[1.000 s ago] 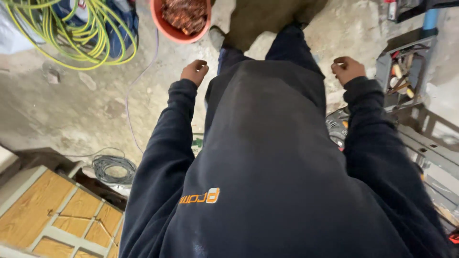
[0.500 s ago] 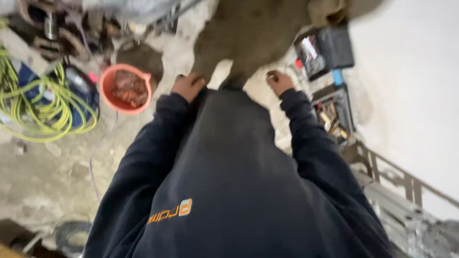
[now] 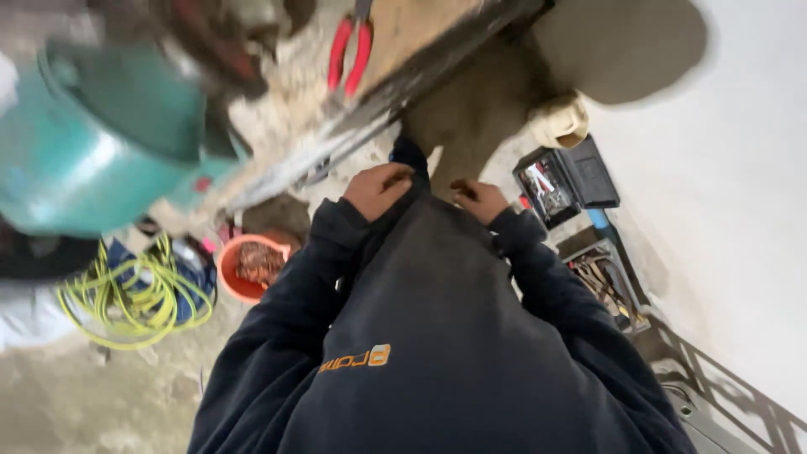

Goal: Stripping insulation from electrical wires using pliers at a workbench.

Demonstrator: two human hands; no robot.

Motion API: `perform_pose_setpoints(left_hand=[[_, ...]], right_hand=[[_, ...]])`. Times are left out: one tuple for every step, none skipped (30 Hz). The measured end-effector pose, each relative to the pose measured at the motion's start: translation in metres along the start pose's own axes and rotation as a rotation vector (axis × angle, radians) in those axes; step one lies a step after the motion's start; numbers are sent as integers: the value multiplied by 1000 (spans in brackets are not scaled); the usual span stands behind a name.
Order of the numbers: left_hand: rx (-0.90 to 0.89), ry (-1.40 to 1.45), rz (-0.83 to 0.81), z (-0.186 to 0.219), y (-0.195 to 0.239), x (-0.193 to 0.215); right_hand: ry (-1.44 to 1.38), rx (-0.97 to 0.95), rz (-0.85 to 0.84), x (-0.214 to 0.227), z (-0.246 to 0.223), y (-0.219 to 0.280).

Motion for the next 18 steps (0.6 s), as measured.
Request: perform_pose_setpoints(left_hand=[[-18, -4, -13, 14, -23, 14], [-99, -21, -10, 34, -44, 28], [-169, -29, 2, 54, -60, 39], [-176, -24, -3, 70, -74, 50], [-203, -5, -12, 87, -86, 62], [-230, 13, -21, 104, -98, 73], [-221, 19, -19, 111, -103, 80], [-214, 58, -43, 118, -107, 85], [-209, 100, -57, 125, -113, 88], [-202, 110, -46, 122, -113, 90], [-230, 106, -38, 124, -117, 88], [-258, 103, -29, 126, -120, 85], [-254, 118, -8, 124, -121, 87], [-260, 97, 19, 123, -121, 87], [-258, 77, 65, 122, -120, 87], [-247, 94, 106, 120, -121, 92], [-225, 111, 172, 118, -119, 95], [-203, 127, 238, 117, -115, 97]], right_hand=[[0, -6, 22, 28, -17, -9], [44, -49, 57, 57, -32, -17], [91, -93, 76, 85, -46, -21], [95, -100, 82, 107, -64, -30], [105, -78, 151, 135, -85, -43], [115, -56, 221, 161, -105, -54], [115, -59, 211, 175, -125, -68], [205, 53, 220, 189, -155, -82], [301, 171, 223, 204, -184, -95], [307, 174, 208, 208, -205, -120], [432, 373, 219, 213, -240, -139], [554, 574, 224, 215, -272, -154], [567, 582, 201, 220, -289, -182], [744, 715, 259, 220, -315, -202], [917, 869, 307, 215, -342, -223], [926, 900, 272, 211, -336, -257], [1002, 802, 236, 204, -326, -299], [1080, 705, 202, 194, -316, -338]])
Point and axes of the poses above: each hand's wrist, its own y-axis away from the middle knuckle, its own x-axis out of the back of the hand, z = x × y, the point moved 8 cm from there along -y, towards the middle knuckle, and after that the axes turned 4 degrees about -z, right-handed, at the moved point
